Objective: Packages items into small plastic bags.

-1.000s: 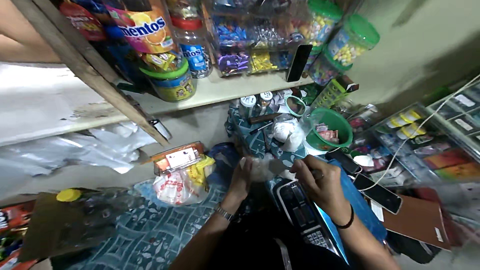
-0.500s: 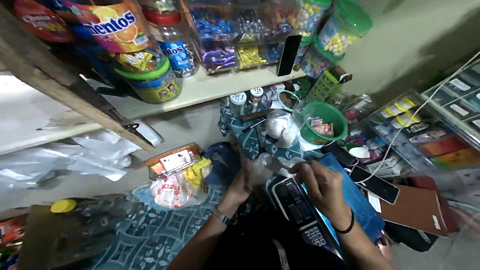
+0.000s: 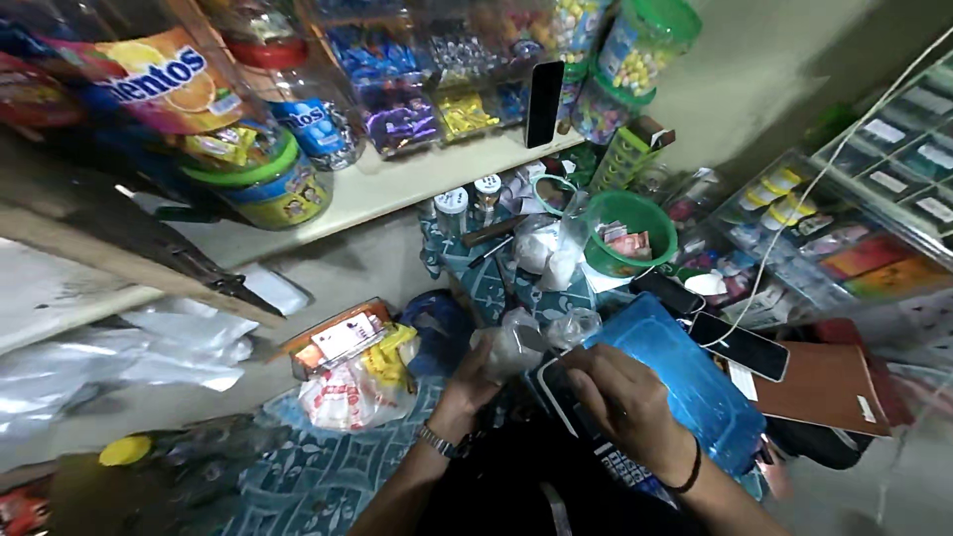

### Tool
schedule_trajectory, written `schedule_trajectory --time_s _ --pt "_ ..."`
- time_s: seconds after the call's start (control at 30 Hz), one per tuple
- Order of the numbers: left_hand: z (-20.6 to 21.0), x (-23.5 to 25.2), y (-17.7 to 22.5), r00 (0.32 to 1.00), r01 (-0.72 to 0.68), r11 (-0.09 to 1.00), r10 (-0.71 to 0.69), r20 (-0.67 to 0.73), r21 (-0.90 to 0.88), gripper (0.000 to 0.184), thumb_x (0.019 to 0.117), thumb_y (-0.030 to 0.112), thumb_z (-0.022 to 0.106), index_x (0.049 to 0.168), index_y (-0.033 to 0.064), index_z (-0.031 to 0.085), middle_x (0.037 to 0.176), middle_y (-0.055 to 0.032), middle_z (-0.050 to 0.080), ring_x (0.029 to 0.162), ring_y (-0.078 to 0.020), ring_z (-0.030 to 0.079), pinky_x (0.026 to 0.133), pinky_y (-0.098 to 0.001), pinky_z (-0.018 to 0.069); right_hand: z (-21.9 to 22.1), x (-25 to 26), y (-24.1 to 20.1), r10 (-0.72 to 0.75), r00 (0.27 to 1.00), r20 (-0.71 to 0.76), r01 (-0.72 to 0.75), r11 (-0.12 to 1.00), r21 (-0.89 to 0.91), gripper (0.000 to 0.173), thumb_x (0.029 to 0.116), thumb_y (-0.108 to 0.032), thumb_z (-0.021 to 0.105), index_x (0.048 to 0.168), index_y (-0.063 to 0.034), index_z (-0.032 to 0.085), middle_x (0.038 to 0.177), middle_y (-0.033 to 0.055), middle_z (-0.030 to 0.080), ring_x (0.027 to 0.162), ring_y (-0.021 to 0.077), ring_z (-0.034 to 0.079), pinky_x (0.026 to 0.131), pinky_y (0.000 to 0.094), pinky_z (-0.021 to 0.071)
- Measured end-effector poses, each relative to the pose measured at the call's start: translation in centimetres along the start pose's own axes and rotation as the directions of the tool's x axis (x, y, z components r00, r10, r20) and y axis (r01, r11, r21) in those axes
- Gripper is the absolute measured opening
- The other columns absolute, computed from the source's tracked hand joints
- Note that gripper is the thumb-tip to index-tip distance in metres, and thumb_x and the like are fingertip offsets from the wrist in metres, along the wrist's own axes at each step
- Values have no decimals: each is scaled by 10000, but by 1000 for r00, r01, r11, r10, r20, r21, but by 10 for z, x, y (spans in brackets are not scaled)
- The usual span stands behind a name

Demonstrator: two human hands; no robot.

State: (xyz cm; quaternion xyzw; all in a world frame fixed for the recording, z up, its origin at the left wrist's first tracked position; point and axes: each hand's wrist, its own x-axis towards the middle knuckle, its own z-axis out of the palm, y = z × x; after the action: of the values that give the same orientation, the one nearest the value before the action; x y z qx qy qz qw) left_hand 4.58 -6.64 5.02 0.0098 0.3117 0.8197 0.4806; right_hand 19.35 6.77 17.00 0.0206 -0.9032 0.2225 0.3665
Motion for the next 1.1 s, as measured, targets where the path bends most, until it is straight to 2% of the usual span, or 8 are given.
schedule_trajectory --time_s 0.1,0.23,0.43,0.6,0.73,0.87,1.0,1.1 --pt "0 -3 -1 999 -10 1000 9 -39 -24 301 1102 234 327 1196 78 567 1019 -59 731 947 -155 720 849 -345 613 -1 0 -1 -25 1000 13 25 999 -26 328 1075 -225 501 930 -11 702 823 94 715 788 138 679 772 202 546" --pt "-5 -4 -2 1000 -27 998 27 -1 -60 254 1064 253 464 1208 72 568 1031 -69 732 956 -164 721 858 -346 612 -4 2 -4 -29 999 28 30 999 -18 335 1078 -231 497 929 -10 699 830 95 719 802 139 685 784 203 548" --pt "4 -11 3 994 3 999 -7 -106 -32 324 1118 231 264 1200 79 538 994 -50 722 923 -156 717 826 -344 615 -4 4 -2 11 1000 -3 -11 1000 -19 357 1077 -214 485 894 0 705 788 101 707 749 119 674 742 187 547" --pt "-2 -12 4 998 5 997 -10 -69 -78 245 1077 204 383 1185 60 550 1003 -76 729 922 -171 722 825 -350 617 -1 3 -7 -19 1000 7 19 1000 -1 328 1077 -201 493 925 8 695 830 109 721 791 134 687 779 199 552" --pt "3 -14 6 997 -14 999 11 -79 -46 213 1039 183 481 1202 56 535 1004 -81 721 922 -173 717 827 -357 617 0 2 -8 -23 1000 3 23 997 -70 324 1064 -191 507 874 1 686 753 103 683 722 150 667 713 208 550" --pt "11 -17 9 993 -24 999 29 -117 40 212 1060 107 335 1202 109 492 967 -14 712 881 -122 712 793 -319 612 -4 5 -9 -24 1000 -10 23 990 -139 336 1060 -201 513 851 -4 688 726 105 666 696 167 656 678 224 543" --pt "14 -24 9 987 -12 999 18 -162 37 198 1042 42 359 1158 109 504 919 -2 710 841 -112 710 767 -310 612 0 6 -7 -30 999 -9 30 998 -64 333 1066 -195 500 892 2 705 777 106 704 745 157 682 740 217 556" --pt "9 -30 12 989 -74 995 82 -124 65 183 1031 108 415 1185 113 514 957 15 722 882 -90 712 796 -289 612 11 3 6 75 997 -28 -71 991 111 424 1094 -210 423 912 32 720 769 99 711 693 100 668 699 214 563"
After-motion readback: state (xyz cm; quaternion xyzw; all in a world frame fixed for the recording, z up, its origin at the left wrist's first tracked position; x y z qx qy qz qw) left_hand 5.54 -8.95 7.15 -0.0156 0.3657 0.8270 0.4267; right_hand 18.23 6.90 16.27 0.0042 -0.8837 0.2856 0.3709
